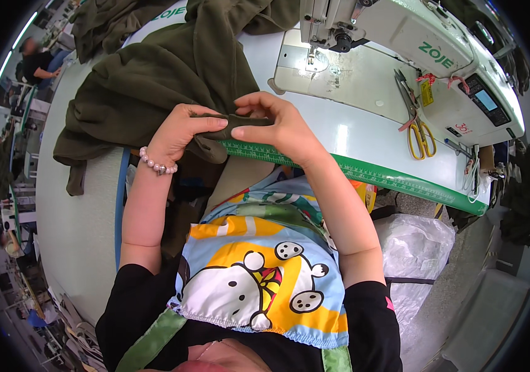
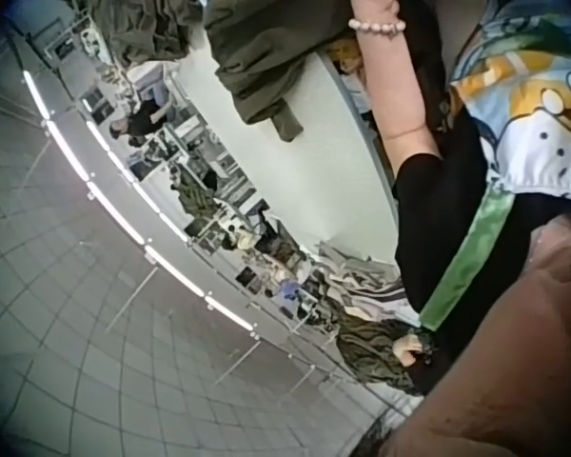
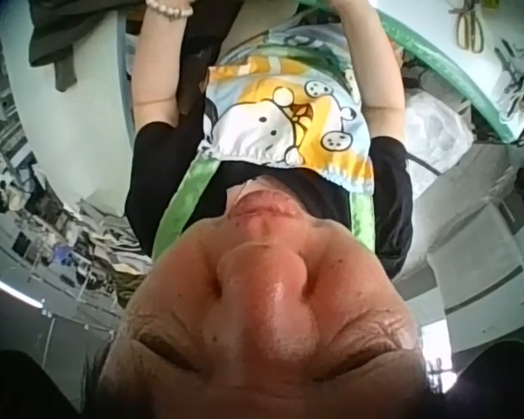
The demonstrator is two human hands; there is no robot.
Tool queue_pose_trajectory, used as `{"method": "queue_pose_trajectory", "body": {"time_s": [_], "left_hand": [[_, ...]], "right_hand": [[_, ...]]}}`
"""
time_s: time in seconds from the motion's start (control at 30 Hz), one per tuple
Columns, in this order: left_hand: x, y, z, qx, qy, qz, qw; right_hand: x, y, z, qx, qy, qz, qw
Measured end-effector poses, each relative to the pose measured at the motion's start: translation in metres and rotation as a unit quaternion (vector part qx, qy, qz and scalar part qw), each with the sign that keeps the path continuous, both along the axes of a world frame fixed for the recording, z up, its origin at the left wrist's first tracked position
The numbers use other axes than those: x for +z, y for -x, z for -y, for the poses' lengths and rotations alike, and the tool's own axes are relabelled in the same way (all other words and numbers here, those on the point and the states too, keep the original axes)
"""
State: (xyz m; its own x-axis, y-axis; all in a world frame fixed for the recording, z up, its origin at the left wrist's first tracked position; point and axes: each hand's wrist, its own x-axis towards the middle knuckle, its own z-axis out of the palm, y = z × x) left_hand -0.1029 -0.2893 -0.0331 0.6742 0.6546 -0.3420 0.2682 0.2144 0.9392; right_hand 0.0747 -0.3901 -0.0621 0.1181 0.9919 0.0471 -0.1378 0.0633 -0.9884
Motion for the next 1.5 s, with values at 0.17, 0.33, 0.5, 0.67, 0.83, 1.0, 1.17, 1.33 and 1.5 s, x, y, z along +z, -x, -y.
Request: {"method": "queue_pose_trajectory", "body": {"time_s": [0.17, 0.33, 0.5, 0.67, 0.83, 1.0, 1.17, 1.33, 1.5], "left_hand": [[0.003, 0.004, 0.001, -0.004, -0.008, 0.018, 1.000], [0.003, 0.028, 0.004, -0.015, -0.091, -0.006, 0.996], [0.007, 0.036, 0.008, 0.005, -0.070, -0.011, 0.997], [0.005, 0.041, 0.003, 0.023, -0.073, -0.012, 0.997], [0.004, 0.040, 0.004, 0.051, -0.055, -0.002, 0.997], [0.001, 0.041, 0.001, 0.048, -0.028, 0.016, 0.998], [0.001, 0.043, 0.002, 0.035, -0.028, 0.003, 0.999], [0.007, 0.045, 0.008, 0.034, -0.043, 0.014, 0.998], [0.002, 0.054, 0.014, 0.019, -0.199, -0.043, 0.979]], "right_hand": [[-0.002, 0.007, -0.011, 0.041, 0.042, 0.073, 0.996], [-0.012, -0.002, -0.012, 0.056, 0.092, -0.037, 0.993], [-0.013, -0.002, -0.011, 0.070, 0.097, -0.039, 0.992], [-0.011, -0.006, -0.010, 0.091, 0.094, -0.057, 0.990], [-0.009, -0.006, -0.011, 0.095, 0.102, -0.035, 0.990], [-0.005, -0.005, -0.011, 0.086, 0.111, -0.035, 0.989], [-0.012, -0.005, -0.013, 0.087, 0.111, -0.088, 0.986], [-0.011, -0.005, -0.012, 0.083, 0.111, -0.101, 0.985], [-0.012, -0.005, -0.014, 0.082, 0.110, -0.116, 0.984]]}}
